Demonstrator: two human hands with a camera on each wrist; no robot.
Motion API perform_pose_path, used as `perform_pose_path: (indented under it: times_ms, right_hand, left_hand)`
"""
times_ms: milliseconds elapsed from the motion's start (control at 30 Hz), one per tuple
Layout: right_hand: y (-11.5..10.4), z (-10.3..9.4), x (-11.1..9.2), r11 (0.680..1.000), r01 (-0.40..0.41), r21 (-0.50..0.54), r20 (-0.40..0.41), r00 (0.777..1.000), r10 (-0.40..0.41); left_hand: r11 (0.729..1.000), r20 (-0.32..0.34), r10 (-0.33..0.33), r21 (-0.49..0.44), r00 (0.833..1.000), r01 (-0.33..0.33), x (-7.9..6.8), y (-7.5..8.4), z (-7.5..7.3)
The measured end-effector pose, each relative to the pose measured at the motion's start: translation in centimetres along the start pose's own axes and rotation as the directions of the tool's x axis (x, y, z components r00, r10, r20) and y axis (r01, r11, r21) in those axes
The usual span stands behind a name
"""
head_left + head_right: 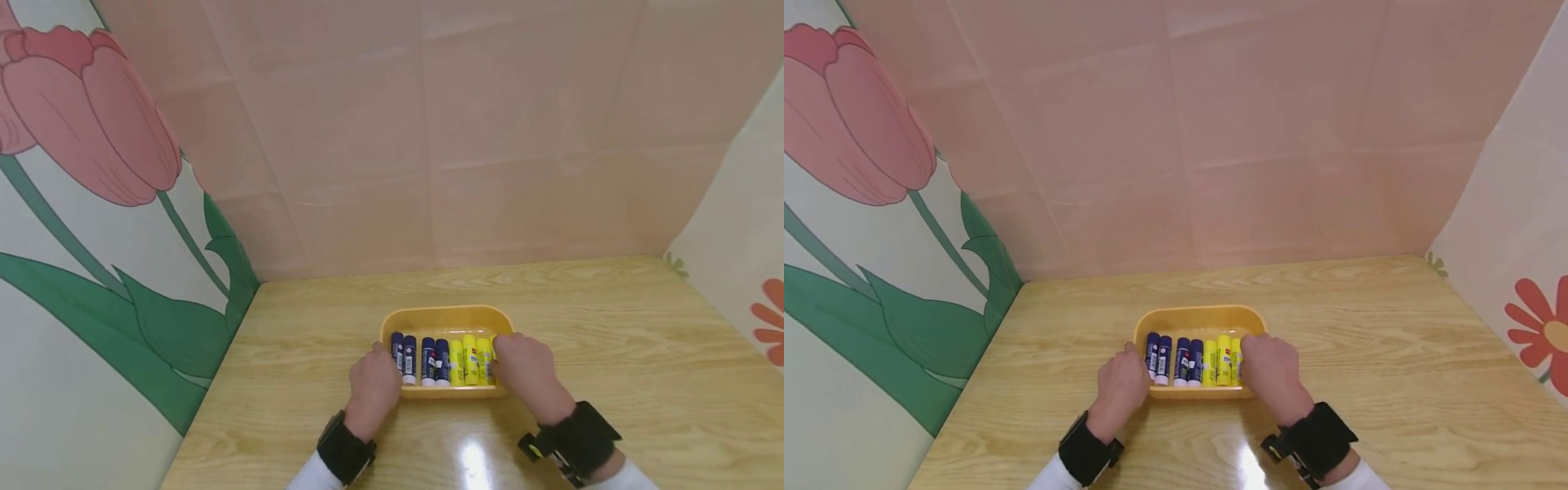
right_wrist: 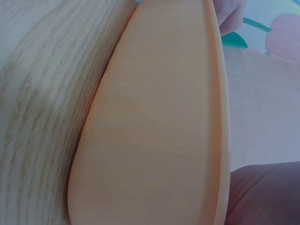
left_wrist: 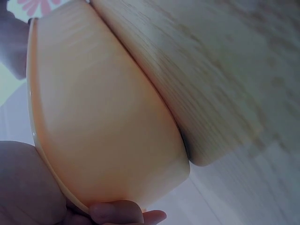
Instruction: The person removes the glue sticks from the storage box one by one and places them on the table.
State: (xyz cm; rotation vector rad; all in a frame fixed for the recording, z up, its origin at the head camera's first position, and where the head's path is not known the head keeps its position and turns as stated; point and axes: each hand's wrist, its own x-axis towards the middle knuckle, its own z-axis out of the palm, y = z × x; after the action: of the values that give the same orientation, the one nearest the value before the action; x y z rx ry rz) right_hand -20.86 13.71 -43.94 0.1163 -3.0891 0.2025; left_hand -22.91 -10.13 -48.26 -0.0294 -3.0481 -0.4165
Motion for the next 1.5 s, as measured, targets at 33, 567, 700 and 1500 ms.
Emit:
perform_pose_path:
  times_ms: [33,567,700,1500]
  right_hand:
    - [-0.1,0.1,0.1,1.000,-0.003,-0.006,0.004,1.000,0.003]
    - [-0.6,0.6,1.0,0.995,0.015,-0.102,0.008,1.000,-0.015]
    - [-0.6,0.8,1.3,0.995,0.016,-0.094,0.016,1.000,-0.014]
    - [-0.7,2.0,2.6,0.993,0.002,-0.114,0.056,0.998,0.005]
  left_hand:
    - [1.000,0.002,-0.003,0.001,1.000,0.003,0.0,0.0,0.0]
    - [1.000,0.045,-0.018,-0.012,0.999,0.018,0.1,-0.2,-0.1]
    - [1.000,0.039,-0.020,-0.008,0.999,0.020,0.1,-0.1,-0.1]
    - [1.000,0.025,-0.010,-0.003,1.000,0.010,0.0,0.0,-0.3]
